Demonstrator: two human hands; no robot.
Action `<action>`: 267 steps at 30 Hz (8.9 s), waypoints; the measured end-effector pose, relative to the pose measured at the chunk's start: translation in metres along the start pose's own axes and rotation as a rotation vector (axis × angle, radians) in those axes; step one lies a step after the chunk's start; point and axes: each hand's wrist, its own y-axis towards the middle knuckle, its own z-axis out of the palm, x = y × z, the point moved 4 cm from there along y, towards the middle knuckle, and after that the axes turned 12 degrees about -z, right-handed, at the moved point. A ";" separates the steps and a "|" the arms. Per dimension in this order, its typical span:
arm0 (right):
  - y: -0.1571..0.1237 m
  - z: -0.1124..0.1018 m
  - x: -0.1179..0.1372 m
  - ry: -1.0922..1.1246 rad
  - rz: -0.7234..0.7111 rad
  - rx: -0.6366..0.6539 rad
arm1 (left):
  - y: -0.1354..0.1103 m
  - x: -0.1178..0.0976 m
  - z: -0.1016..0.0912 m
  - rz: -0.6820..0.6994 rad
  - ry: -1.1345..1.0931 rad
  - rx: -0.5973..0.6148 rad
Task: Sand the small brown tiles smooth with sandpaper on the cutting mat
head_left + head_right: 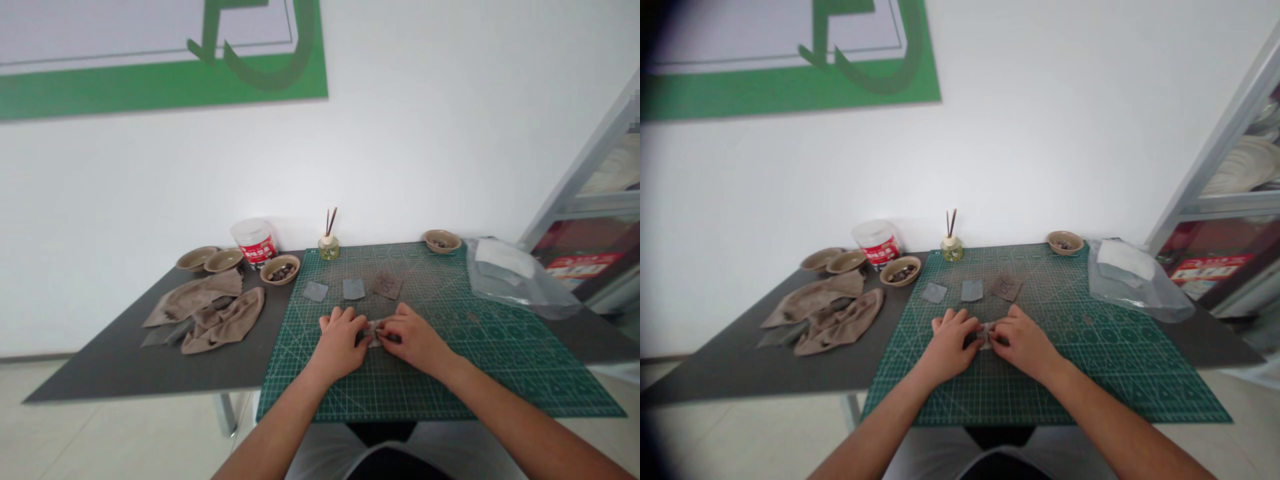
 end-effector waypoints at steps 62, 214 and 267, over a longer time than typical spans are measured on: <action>0.005 -0.006 -0.013 0.131 0.243 0.086 | 0.012 0.041 0.000 -0.124 -0.734 -0.293; 0.050 -0.024 -0.051 0.281 0.167 -0.371 | 0.107 0.032 0.006 -0.077 -1.228 0.181; 0.049 -0.021 -0.033 -0.155 -0.092 -0.285 | 0.094 0.024 -0.008 -0.115 -1.055 -0.097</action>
